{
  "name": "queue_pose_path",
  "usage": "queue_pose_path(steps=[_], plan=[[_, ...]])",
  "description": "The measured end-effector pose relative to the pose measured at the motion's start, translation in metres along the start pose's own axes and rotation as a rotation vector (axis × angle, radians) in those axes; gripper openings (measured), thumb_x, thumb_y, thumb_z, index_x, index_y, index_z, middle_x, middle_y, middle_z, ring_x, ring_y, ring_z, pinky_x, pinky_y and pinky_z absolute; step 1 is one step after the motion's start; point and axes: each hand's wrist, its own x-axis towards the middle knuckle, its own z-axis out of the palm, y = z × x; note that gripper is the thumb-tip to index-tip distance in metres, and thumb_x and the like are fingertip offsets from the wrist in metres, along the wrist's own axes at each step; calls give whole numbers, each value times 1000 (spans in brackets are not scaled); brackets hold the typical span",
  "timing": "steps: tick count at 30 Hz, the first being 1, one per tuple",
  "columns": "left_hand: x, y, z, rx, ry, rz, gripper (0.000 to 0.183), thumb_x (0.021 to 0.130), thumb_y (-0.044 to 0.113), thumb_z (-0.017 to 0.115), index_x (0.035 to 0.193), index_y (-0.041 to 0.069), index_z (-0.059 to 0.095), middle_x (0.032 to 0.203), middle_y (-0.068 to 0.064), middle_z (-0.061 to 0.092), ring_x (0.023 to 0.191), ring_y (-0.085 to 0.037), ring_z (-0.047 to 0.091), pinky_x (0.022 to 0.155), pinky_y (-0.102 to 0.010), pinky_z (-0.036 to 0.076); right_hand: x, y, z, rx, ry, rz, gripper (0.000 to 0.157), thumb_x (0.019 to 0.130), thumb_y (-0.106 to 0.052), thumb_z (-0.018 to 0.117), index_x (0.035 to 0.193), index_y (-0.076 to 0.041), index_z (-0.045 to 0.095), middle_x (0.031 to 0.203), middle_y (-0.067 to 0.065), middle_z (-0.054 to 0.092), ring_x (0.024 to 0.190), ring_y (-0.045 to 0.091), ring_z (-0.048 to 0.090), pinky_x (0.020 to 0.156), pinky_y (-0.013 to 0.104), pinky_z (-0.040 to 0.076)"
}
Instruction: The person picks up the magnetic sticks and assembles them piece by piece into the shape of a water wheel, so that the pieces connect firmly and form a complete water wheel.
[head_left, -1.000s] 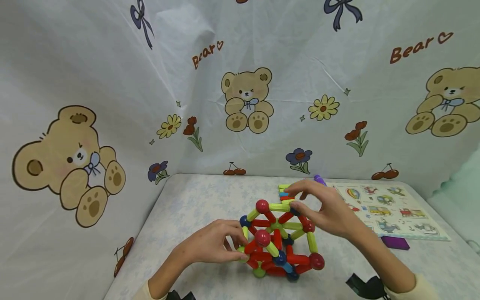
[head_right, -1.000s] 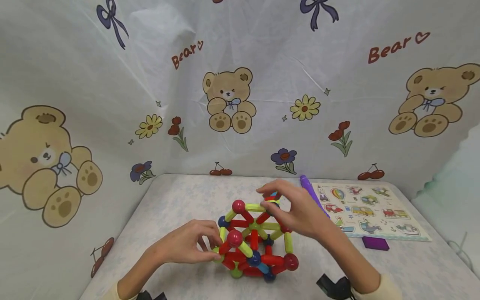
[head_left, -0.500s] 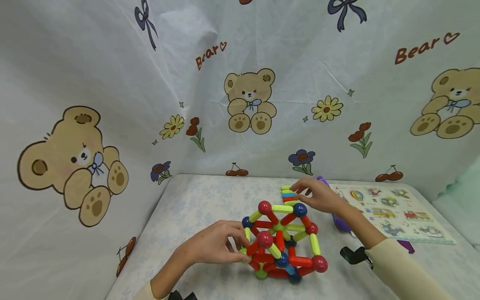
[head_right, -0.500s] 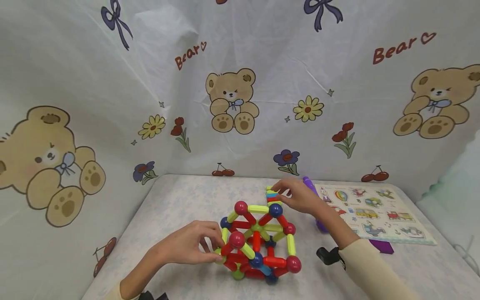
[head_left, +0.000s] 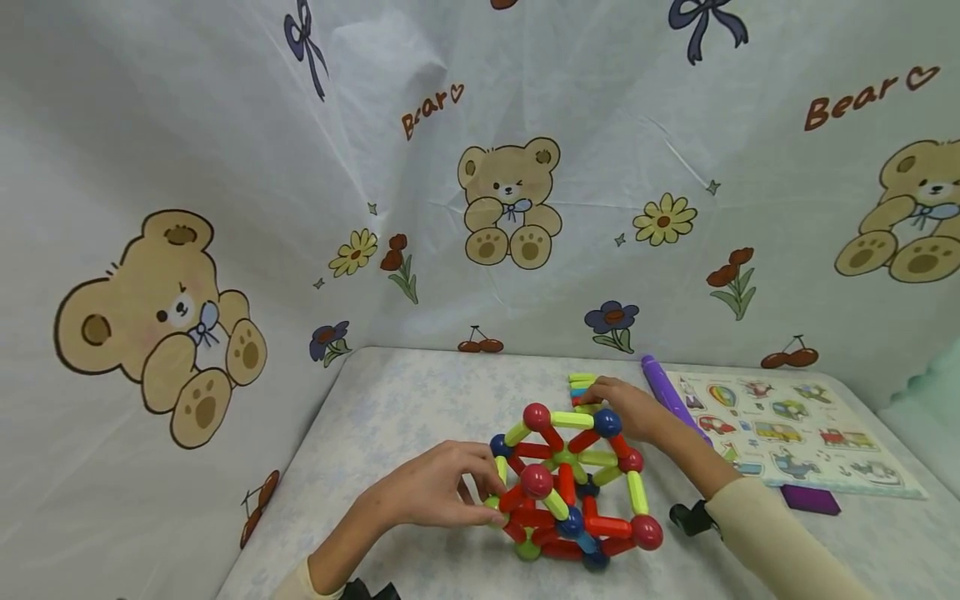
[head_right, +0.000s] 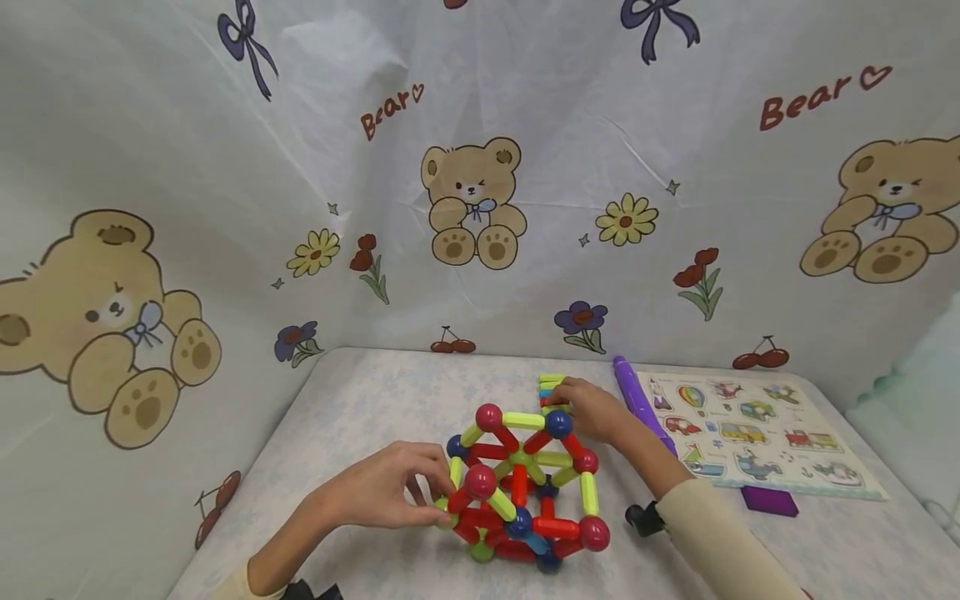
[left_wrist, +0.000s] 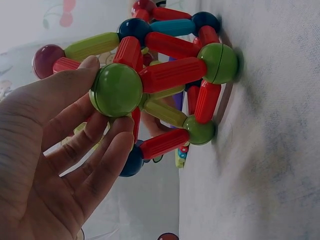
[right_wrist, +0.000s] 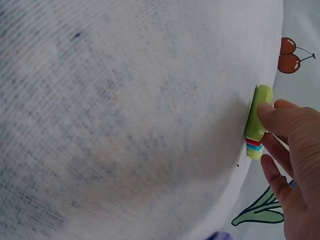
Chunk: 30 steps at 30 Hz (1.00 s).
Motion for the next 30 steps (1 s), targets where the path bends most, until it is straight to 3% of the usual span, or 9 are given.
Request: queue_pose_path(steps=[4,11,15,22,30], plan=[[0,1,1,-2,2,-15,17,93,27,87,105,17,82,100,10,68,87,-6,70,73,-24,63,-2,-1,2,-47,-6,15,50,82,12,86,125,-10,76,121,11,71,116,35,67,100,57,58],[0,1,1,-9,-1,-18,16,93,27,87,105,17,82,100,11,67,88,-7,70,74,-24,63,-9,-3,5,-39,-55,119,58,78,21,82,125,-13,73,123,11,69,118,35,67,99,54,59],[0,1,1,-14,1,-23,15,93,26,87,104,18,82,100,10,68,87,-5,69,74,-25,63,-17,-5,-1,-16,-28,125,49,82,12,85,121,-15,74,121,10,72,116,36,67,96,55,60],[0,1,1,-5,0,-23,16,92,27,88,105,19,82,104,3,70,88,-3,69,74,-25,63,-45,-18,-39,42,218,35,28,92,-3,83,118,-10,73,110,2,71,100,23,71,84,44,64],[0,0,1,-4,0,-3,16,93,27,88,105,19,81,106,-7,72,88,-9,71,74,-25,63,-75,-62,-96,45,535,-38,40,86,7,85,121,-7,73,113,4,73,99,13,68,85,14,56]])
